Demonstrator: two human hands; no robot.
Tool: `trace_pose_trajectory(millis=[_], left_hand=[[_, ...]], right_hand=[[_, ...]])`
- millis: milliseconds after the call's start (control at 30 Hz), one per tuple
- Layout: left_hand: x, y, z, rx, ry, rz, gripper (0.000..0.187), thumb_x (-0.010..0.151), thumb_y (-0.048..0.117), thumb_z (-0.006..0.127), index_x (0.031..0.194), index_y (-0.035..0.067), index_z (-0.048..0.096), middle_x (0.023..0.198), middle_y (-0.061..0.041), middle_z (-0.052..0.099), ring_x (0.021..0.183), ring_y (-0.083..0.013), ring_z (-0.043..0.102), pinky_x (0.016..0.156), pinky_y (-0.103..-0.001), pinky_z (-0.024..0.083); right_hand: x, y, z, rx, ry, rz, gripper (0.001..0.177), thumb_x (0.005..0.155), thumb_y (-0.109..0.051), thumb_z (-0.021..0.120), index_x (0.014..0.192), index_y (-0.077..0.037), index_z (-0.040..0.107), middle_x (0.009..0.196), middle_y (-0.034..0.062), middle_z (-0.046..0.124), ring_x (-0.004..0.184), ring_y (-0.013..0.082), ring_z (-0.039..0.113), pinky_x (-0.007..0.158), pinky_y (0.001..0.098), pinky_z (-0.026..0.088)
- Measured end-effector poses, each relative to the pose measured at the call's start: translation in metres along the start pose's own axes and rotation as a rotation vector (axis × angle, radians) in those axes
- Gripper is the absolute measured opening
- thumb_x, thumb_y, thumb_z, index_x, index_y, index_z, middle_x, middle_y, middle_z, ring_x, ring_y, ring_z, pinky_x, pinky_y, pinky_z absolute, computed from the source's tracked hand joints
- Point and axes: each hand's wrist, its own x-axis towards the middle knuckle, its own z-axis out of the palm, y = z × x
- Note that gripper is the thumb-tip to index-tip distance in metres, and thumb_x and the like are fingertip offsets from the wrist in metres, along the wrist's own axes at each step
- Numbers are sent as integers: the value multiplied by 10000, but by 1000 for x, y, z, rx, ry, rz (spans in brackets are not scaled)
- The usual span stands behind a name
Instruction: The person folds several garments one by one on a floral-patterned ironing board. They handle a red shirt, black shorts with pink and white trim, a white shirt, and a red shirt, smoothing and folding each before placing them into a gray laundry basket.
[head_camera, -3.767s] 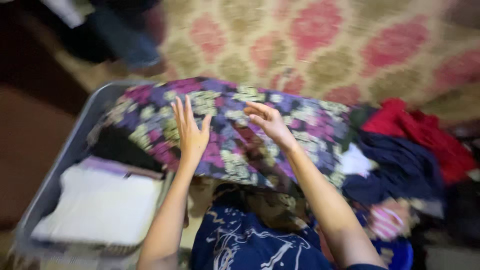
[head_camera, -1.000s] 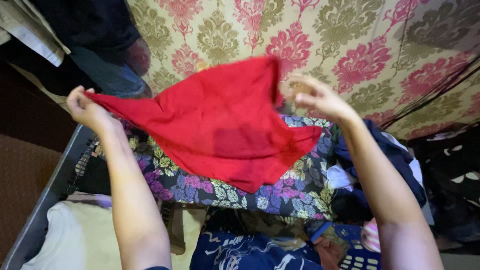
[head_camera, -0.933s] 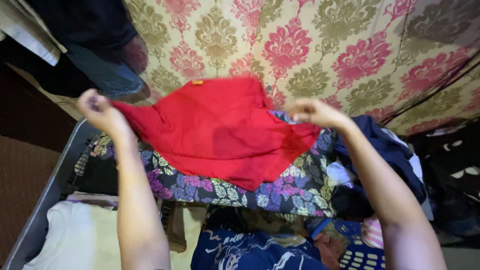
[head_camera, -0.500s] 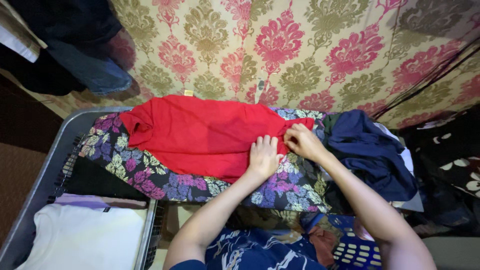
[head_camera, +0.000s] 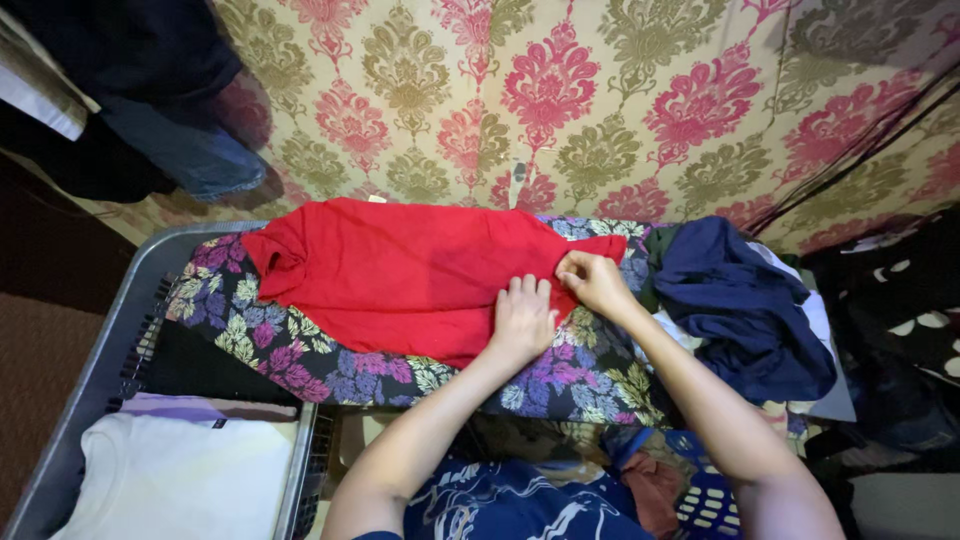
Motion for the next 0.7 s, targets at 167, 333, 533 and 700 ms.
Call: trace_pose_trajectory(millis=[167,333,533,700], left_hand=[[10,-5,23,34,37,40,225,776,174,705,938,62,595,948,-153,622,948,-341,622,763,-477,530],[11,-26,39,-187,152,8,56,846,93,625,878,48,616,892,-179,668,898,-383,664,804,-505,551],[34,-68,68,-725,133,-266,106,910,142,625,875,51,667,800,-163,712,739,-284,724,674,-398,570],[69,-186,20,-1887,251,-334,67,1096,94,574,1118,127,627,876,9,612,726,-140,576,605,-337,469]], right_hand=[[-12,18,-6,-24,107,-15,124,796,-13,749,906,-27,692,832,71,711,749,155,705,697,309,554],[-34,12,-9,-107,101,20,208,726,-33,811,878,-30,670,813,91,653,743,228,661,679,341,532],[-45,-1,-6,-306,142,-244,158,743,-25,783,846,-41,665,886,124,626,917,345,584,809,429,487],[-46,-10,-36,-443,80,-280,126,737,8,719,834,-55,670,879,91,642,915,330,594,824,417,505]])
